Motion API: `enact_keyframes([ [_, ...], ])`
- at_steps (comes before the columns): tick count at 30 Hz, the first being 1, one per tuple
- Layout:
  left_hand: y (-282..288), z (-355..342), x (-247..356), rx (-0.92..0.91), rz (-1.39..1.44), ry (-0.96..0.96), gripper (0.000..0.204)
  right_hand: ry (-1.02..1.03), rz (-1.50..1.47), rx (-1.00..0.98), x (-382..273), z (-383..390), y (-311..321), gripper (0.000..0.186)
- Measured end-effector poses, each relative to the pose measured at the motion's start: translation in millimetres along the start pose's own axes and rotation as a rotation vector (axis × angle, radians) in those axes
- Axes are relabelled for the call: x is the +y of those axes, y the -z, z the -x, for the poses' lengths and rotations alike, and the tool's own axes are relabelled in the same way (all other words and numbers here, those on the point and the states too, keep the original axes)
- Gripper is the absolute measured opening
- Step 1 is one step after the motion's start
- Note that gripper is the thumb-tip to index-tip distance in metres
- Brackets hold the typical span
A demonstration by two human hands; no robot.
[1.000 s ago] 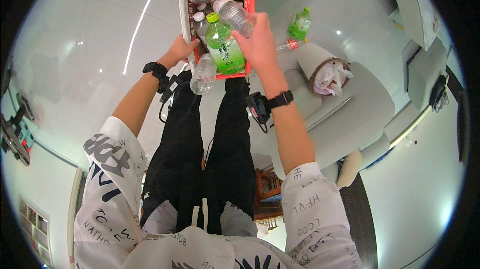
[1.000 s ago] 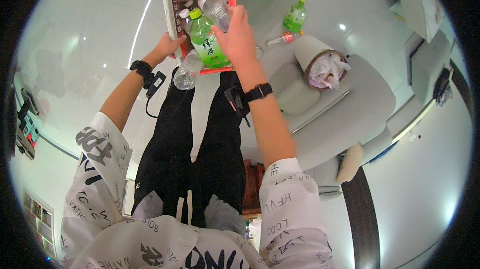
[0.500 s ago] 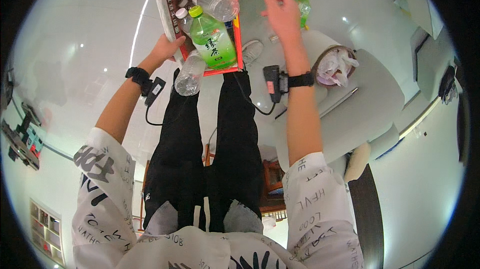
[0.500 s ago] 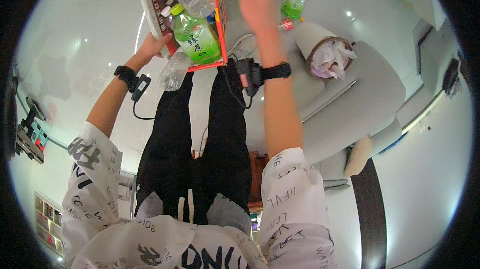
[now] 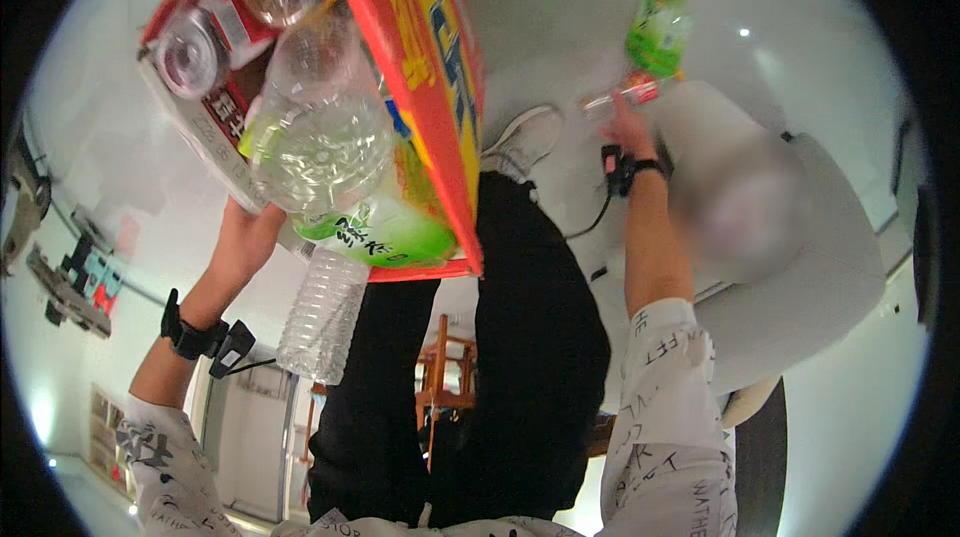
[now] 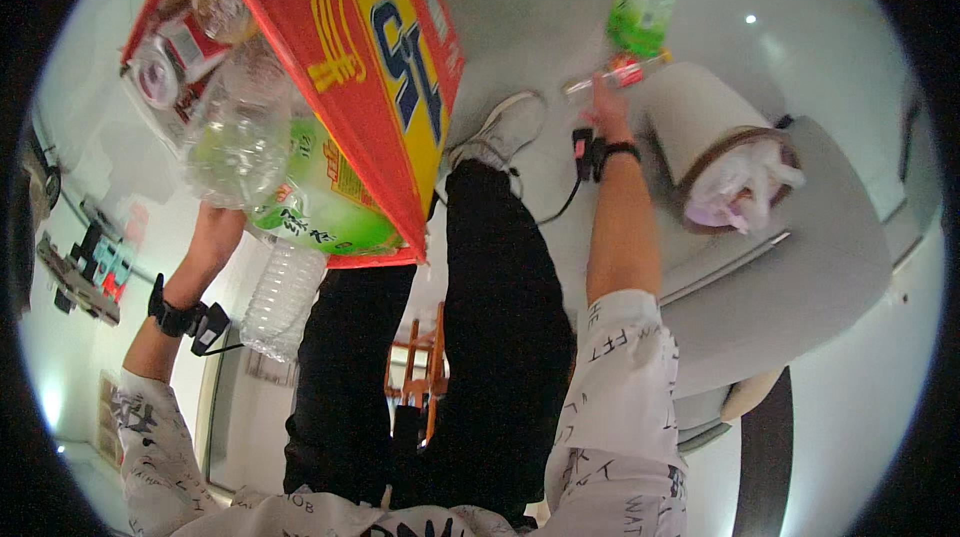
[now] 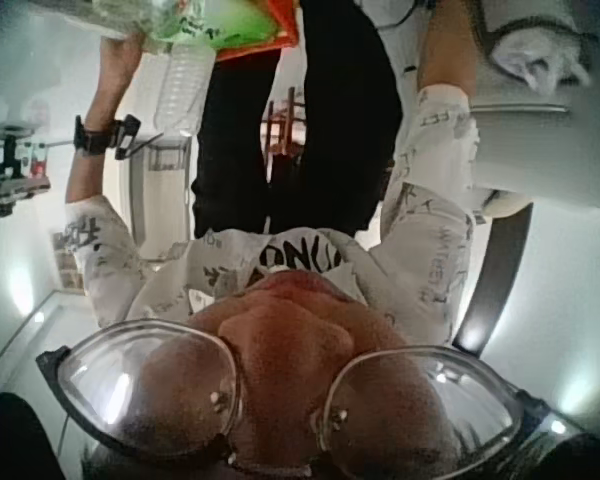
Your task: The person picks up plastic bottles and cans from the floor by hand and places them into a cardboard box.
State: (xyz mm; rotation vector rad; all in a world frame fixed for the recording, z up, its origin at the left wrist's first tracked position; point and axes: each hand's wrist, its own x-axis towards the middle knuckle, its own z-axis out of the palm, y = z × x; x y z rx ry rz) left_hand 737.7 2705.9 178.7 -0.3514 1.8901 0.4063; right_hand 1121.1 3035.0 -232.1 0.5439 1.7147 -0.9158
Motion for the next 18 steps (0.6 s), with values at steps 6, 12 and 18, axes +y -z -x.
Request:
enact_keyframes([
  [6, -21.3, 7.7, 27.8, 0.026, 0.164, 0.116, 0.033, -0.445, -0.861, -0.283, -29.5, -38.3, 26.6, 0.049],
  [12, -54.3, -50.5, -4.9, 0.024, 0.243, 0.1, 0.03, -0.731, -1.97, -0.083, -107.9, 30.3, 19.5, 0.039],
  [18, -121.0, -129.3, -29.9, 0.013, 0.251, 0.16, 0.031, -0.235, -1.145, 0.375, -145.5, 78.5, 123.5, 0.066],
])
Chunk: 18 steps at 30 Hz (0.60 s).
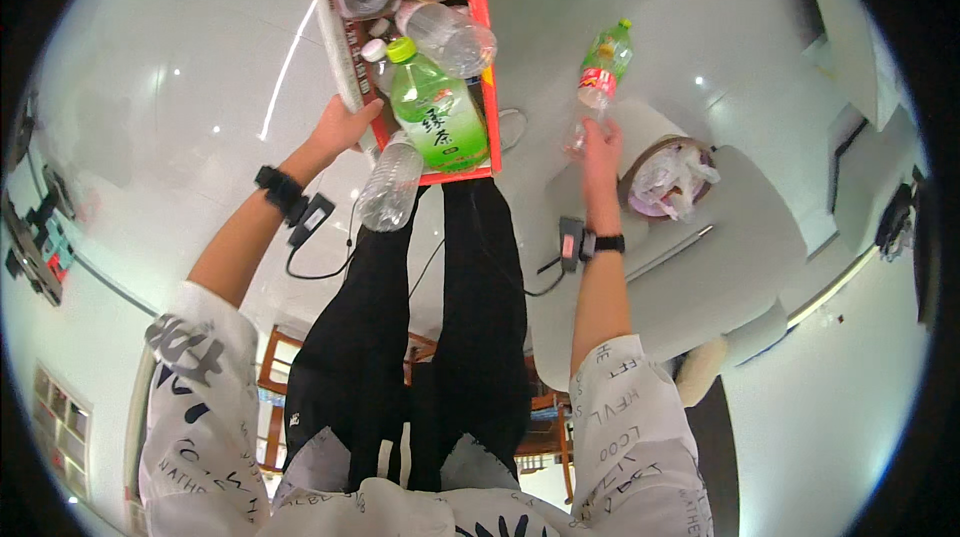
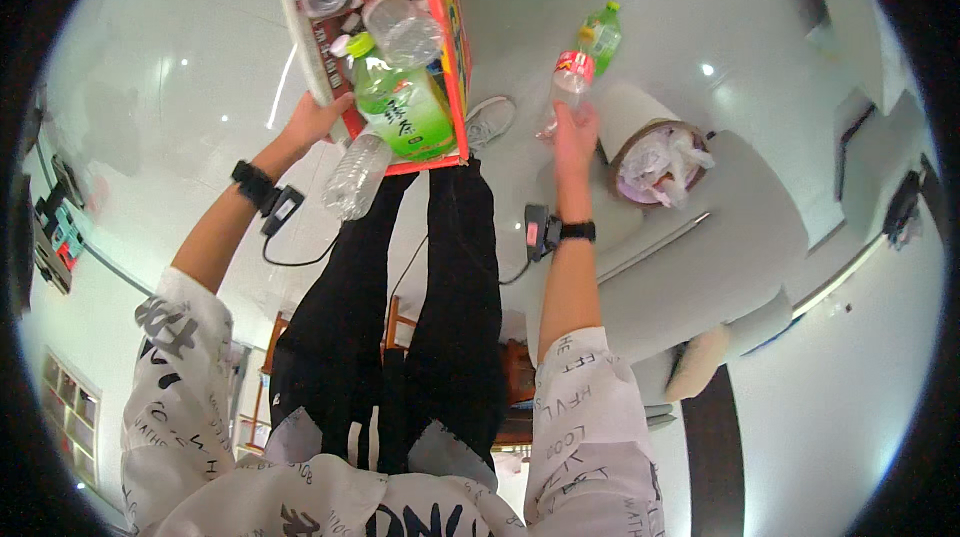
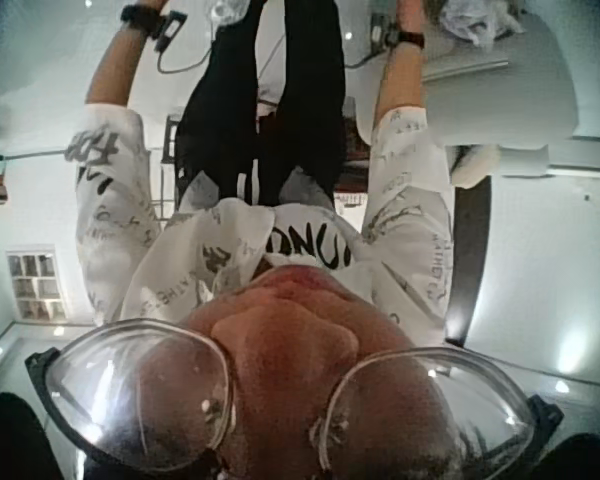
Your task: The person picks up plastic bottles and cans from the floor by hand and places them into a cardboard box.
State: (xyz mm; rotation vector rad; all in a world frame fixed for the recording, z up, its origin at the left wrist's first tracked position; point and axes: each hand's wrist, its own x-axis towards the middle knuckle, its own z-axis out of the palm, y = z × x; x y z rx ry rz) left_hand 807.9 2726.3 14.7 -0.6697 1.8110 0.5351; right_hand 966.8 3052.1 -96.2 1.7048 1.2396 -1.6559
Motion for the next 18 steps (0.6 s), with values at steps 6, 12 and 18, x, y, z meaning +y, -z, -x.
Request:
enact_keyframes([
  [6, -56.1, -59.6, 6.9, -0.01, 0.038, -0.008, 0.033, 0.779, 0.587, -0.058, -182.4, 87.8, 0.3, 0.04],
  [12, -98.7, -78.2, 22.7, 0.094, 0.077, -0.084, 0.032, 1.004, 0.885, -0.188, -249.4, 149.2, -29.3, 0.033],
  [18, -128.7, -79.7, 59.7, 0.015, 0.108, -0.08, 0.029, 1.029, 1.027, -0.399, -233.9, 115.2, -76.7, 0.038],
])
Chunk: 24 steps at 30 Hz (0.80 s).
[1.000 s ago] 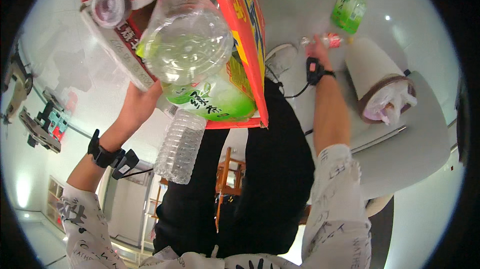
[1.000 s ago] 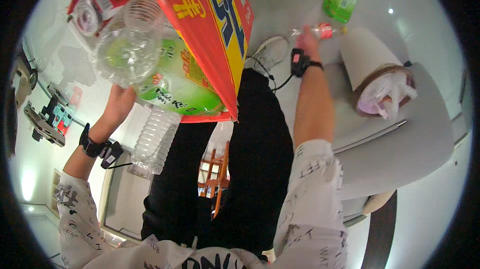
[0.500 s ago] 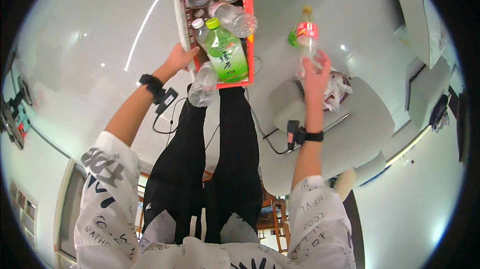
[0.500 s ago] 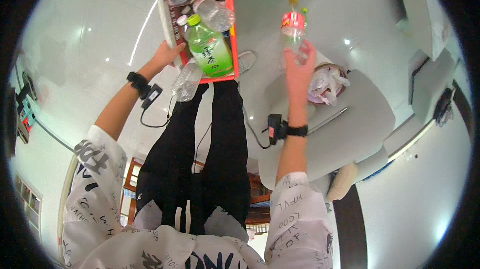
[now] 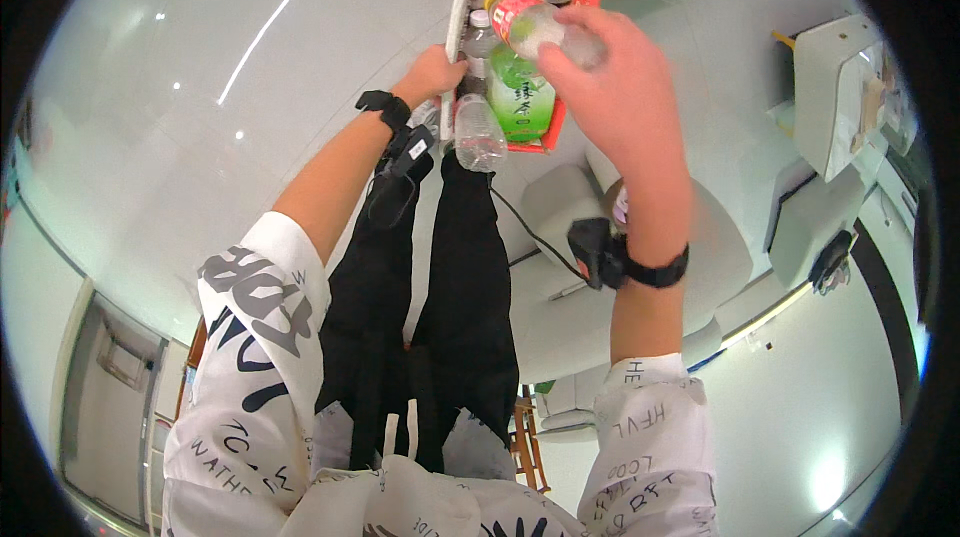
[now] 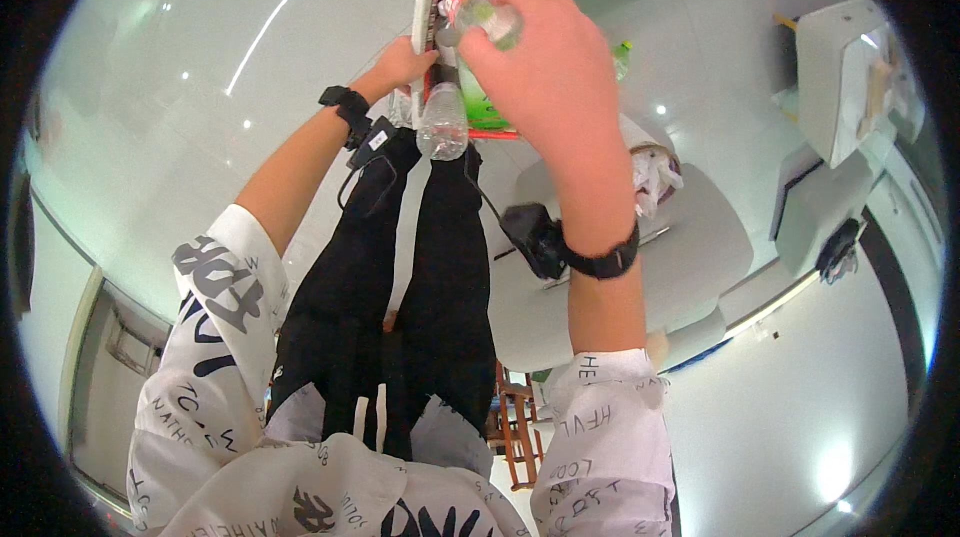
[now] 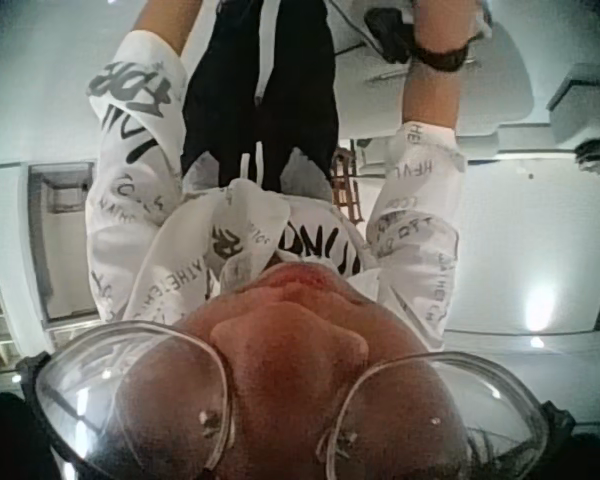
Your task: The person picks up plastic bottles and cans from the floor by hand and places them into a cardboard box.
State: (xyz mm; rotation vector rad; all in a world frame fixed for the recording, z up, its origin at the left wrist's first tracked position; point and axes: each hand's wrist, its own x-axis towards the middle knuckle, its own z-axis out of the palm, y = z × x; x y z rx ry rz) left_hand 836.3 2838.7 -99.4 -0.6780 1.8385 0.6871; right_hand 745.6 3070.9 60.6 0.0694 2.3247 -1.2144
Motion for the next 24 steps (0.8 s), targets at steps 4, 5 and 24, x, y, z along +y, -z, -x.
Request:
enact_keyframes([
  [4, -12.9, -1.6, 15.9, 0.014, -0.011, -0.062, 0.036, 0.023, 0.09, 0.02, 22.0, -29.5, -46.5, 0.038],
  [5, -10.7, -6.4, 12.4, 0.029, -0.012, -0.111, 0.039, 0.041, 0.117, 0.064, 26.1, -36.5, -62.4, 0.037],
  [24, 10.0, -0.2, -19.6, 0.018, 0.006, -0.029, 0.035, -0.017, -0.05, 0.185, 41.8, -44.2, -83.0, 0.054],
])
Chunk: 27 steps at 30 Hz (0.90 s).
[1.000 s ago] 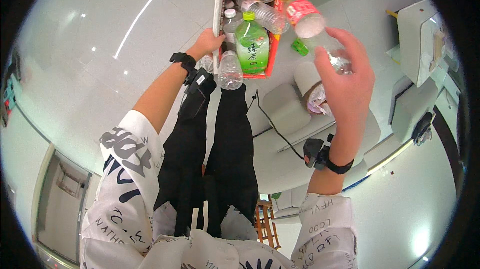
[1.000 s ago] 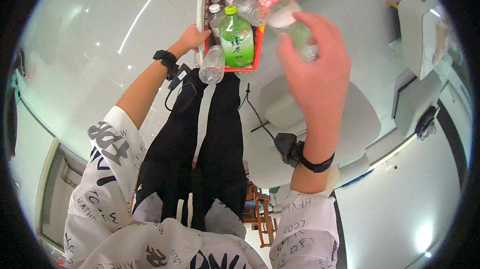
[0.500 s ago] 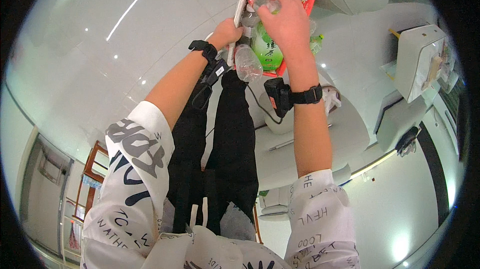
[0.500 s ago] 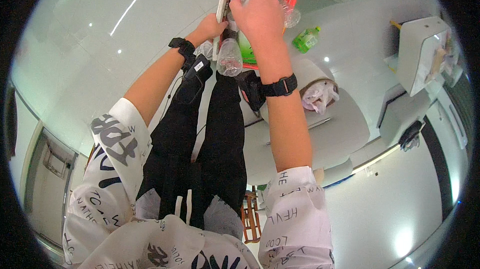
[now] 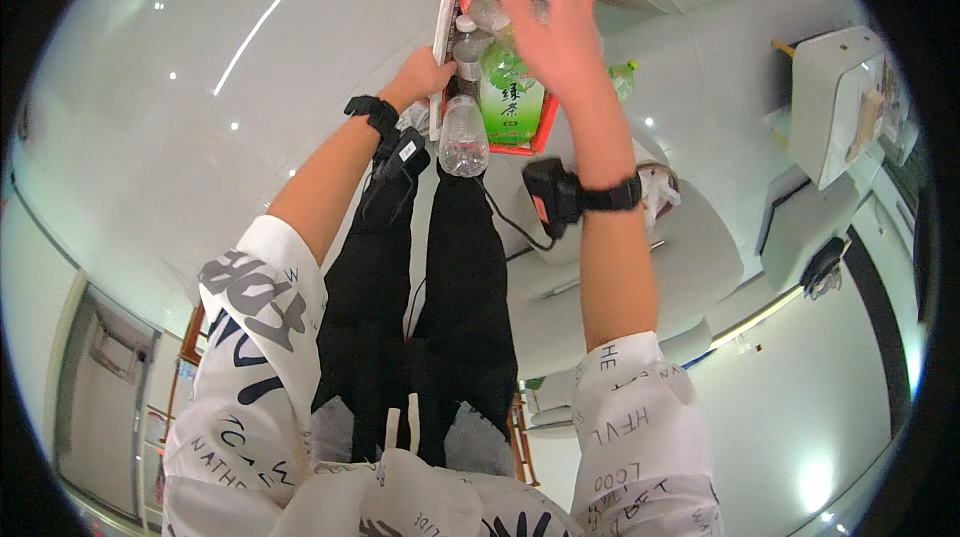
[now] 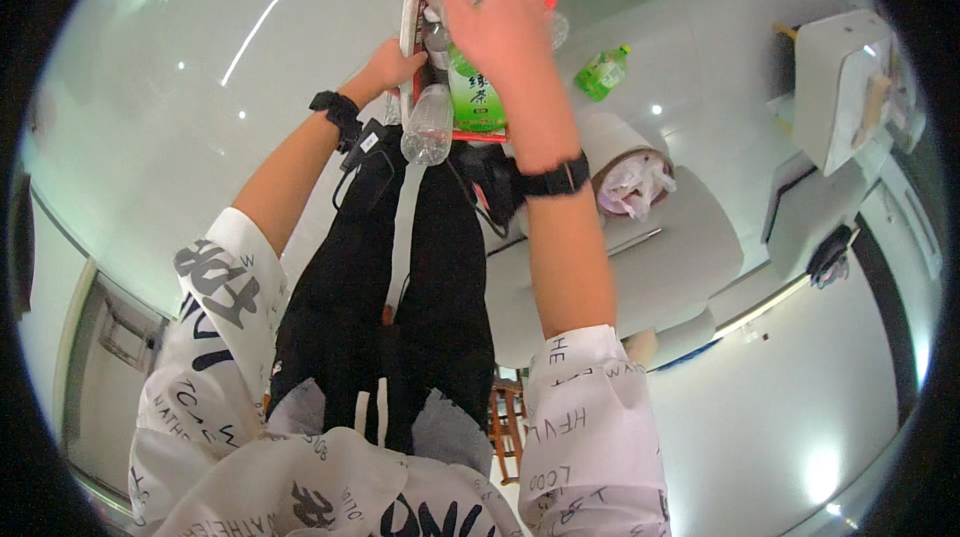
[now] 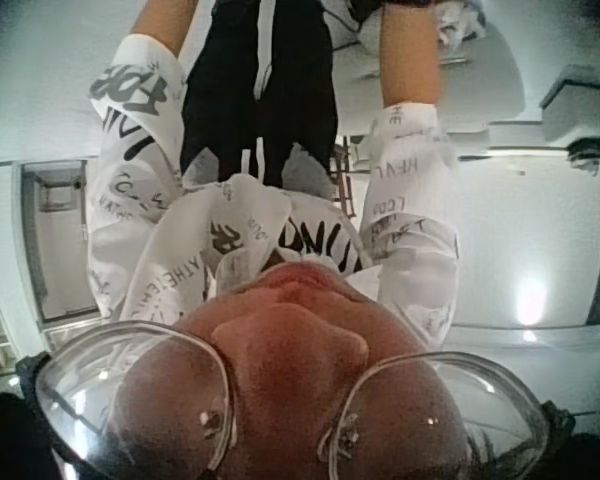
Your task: The person picks up plastic bottles and cans from the floor by hand and places them into a cardboard box.
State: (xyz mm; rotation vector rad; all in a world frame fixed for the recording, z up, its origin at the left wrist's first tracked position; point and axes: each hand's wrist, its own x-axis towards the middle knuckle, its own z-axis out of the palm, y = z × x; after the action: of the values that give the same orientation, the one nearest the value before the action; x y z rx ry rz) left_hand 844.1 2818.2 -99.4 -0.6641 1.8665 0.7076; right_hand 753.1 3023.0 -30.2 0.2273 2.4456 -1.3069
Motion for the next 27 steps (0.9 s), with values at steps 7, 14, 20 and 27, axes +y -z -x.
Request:
enact_keyframes([
  [7, 29.3, 2.1, -27.8, 0.014, -0.129, 0.034, 0.035, -0.391, -0.451, 0.242, 98.8, 86.7, 62.7, 0.025],
  [14, 79.9, 53.0, -21.5, -0.016, -0.063, 0.082, 0.034, -0.918, -0.14, -0.554, 347.1, 273.0, -57.5, 0.032],
  [20, 218.5, 114.4, -71.7, 0.065, -0.179, 0.229, 0.035, -0.896, -0.048, -0.462, 253.7, 214.1, -144.8, 0.068],
  [27, 257.7, 202.2, -38.2, 0.11, -0.066, 0.282, 0.031, -0.611, 0.062, 0.031, 261.9, 143.5, -137.0, 0.063],
])
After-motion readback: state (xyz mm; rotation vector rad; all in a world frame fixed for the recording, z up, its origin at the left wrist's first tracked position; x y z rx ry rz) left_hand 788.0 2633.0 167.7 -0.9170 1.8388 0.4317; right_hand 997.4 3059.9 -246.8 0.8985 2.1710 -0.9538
